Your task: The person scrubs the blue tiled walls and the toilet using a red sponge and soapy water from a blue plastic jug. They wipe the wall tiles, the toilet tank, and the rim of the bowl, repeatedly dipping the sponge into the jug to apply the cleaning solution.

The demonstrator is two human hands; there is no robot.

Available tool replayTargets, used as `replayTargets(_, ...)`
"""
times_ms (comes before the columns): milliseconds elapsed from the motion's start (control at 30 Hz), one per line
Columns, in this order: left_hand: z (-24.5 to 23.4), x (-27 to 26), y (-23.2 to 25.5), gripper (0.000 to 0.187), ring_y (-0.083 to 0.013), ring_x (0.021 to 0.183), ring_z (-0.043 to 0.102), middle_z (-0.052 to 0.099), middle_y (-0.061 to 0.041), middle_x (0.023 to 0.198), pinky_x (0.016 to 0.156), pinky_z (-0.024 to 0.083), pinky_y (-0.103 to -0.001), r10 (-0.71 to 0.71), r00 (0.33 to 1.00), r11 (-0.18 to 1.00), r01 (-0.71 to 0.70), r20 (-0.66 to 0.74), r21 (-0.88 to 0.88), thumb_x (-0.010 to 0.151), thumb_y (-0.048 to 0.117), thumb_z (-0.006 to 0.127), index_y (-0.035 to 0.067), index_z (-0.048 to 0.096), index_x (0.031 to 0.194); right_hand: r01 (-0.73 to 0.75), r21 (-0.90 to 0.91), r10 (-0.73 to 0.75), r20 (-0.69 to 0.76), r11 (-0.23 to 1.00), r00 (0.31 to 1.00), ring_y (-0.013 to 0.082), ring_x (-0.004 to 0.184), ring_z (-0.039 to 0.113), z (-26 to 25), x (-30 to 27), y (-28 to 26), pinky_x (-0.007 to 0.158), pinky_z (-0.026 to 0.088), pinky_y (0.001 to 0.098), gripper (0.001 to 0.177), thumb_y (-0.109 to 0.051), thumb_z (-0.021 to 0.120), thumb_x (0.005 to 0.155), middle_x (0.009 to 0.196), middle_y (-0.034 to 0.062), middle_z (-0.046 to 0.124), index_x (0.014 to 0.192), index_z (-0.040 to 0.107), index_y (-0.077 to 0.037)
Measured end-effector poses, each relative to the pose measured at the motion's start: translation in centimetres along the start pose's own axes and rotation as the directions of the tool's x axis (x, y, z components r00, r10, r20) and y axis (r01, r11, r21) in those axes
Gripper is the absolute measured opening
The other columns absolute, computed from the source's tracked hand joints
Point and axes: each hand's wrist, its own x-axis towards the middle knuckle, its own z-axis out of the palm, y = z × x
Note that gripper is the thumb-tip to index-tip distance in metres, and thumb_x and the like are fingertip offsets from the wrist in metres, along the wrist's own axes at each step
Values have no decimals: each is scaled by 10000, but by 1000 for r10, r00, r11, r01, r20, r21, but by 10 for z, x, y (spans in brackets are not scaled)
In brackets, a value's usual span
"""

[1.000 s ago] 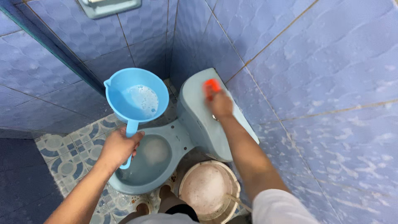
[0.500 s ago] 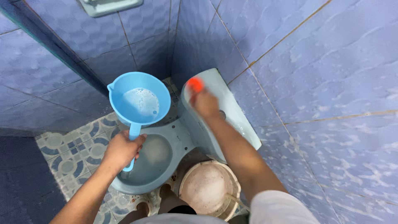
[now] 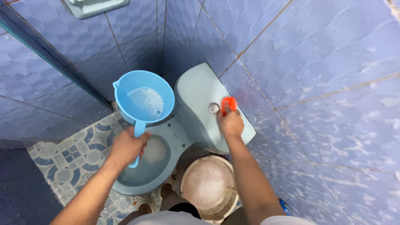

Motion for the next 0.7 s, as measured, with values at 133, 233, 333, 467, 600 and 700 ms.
replayTargets(133,-1,-11,3,339,-187,519,660,665,-68,623,564,535,-365,-7,998,1000,7,64,1,908,370,686,32,685,886,162,21,-162,3,987,987,430,793,716,17,-37,10,742,571,542,478,-425,660,844,984,244,686,1266,678,-200)
replayTargets(233,-3,-19,0,329,-184,515,654,659,-62,626,548,532,-363,-6,997,1000,8,82,-23,909,356,693,27,681,914,33,3,-33,73,999,997,425,841,726,7,-40,31,789,574,529,411,-468,626,888,1012,246,694,1092,708,-121)
replayTargets(333,-3,-27,-4,317,-198,507,633,642,-80,625,513,521,-372,-29,995,997,34,92,-62,919,330,697,15,663,930,-269,65,266,54,961,962,427,906,721,8,-33,42,813,570,544,437,-483,579,945,1032,240,722,1026,705,-72)
replayTargets(467,0,-37,-15,332,-203,509,626,623,-82,651,468,518,-376,-28,987,994,44,160,-99,958,313,656,-18,638,941,76,33,-78,41,997,996,450,894,714,46,-67,25,826,562,542,472,-481,541,1016,1044,267,710,975,716,-44)
replayTargets(600,0,-42,-33,303,-182,516,591,592,-67,683,451,512,-376,-15,982,975,56,186,-213,961,300,641,-1,612,991,-237,111,234,36,965,972,442,924,711,7,-84,48,817,561,543,433,-482,603,923,1016,245,725,1044,701,-78)
replayTargets(700,-1,-49,-44,288,-176,511,594,600,-61,683,450,511,-368,8,983,981,28,186,-190,958,291,639,7,601,991,-386,137,389,4,912,921,428,914,717,-9,-94,54,792,558,554,373,-434,593,915,996,226,734,1124,704,-146)
